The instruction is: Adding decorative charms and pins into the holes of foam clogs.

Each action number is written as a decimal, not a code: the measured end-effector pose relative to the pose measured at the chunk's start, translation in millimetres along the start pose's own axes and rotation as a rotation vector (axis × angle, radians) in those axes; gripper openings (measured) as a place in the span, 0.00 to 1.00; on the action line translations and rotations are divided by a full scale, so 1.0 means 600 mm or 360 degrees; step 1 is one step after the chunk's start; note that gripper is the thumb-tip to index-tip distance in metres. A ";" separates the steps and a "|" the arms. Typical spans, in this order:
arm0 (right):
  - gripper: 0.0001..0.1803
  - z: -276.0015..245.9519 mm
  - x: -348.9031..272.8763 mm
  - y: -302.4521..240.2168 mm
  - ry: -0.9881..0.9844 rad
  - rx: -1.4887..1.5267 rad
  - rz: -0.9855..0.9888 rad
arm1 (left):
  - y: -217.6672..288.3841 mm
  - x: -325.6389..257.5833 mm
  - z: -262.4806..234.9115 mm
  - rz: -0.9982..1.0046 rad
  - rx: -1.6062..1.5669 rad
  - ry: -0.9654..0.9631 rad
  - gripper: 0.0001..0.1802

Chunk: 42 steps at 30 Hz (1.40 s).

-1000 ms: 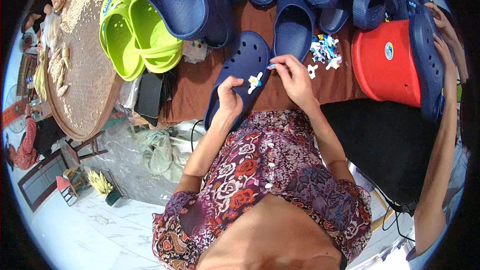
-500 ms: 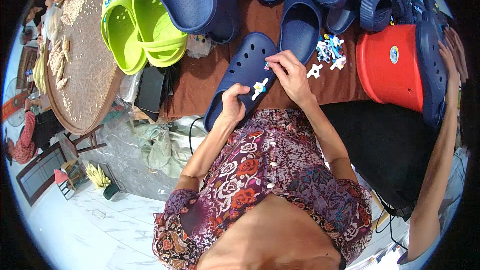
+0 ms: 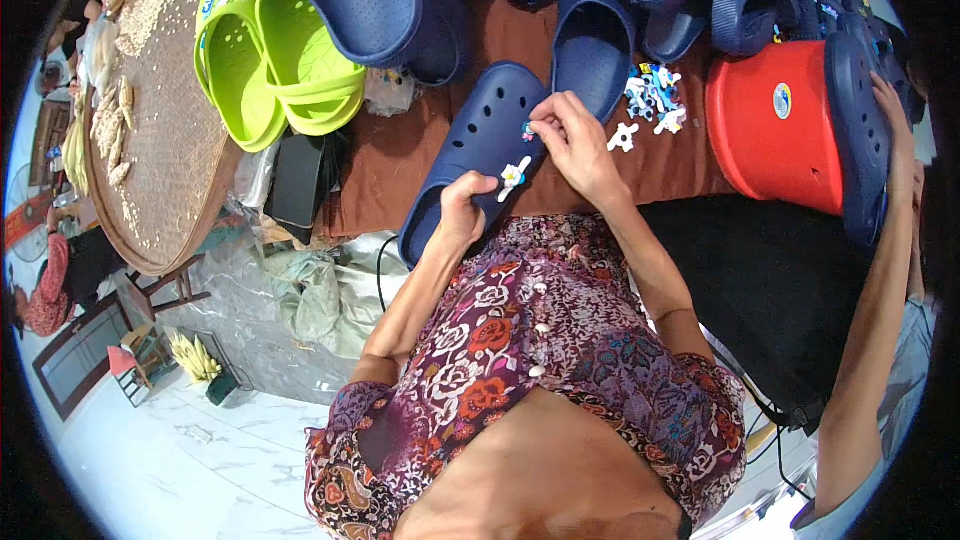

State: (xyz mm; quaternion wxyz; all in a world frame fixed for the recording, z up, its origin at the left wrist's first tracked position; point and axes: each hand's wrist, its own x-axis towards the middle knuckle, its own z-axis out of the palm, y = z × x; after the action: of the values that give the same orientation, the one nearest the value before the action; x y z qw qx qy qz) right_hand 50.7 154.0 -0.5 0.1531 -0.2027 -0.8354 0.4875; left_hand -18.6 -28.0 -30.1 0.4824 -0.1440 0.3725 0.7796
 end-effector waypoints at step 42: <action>0.09 -0.057 -0.028 0.029 0.0293 0.0227 0.0231 | 0.059 -0.030 0.073 0.0030 -0.0182 0.0068 0.27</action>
State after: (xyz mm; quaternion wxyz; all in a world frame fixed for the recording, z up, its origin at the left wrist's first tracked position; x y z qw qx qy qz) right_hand 84.1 179.1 -0.6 0.2075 -0.2951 -0.7642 0.5347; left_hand -34.7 -17.2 25.7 0.4580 -0.1844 0.3389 0.8009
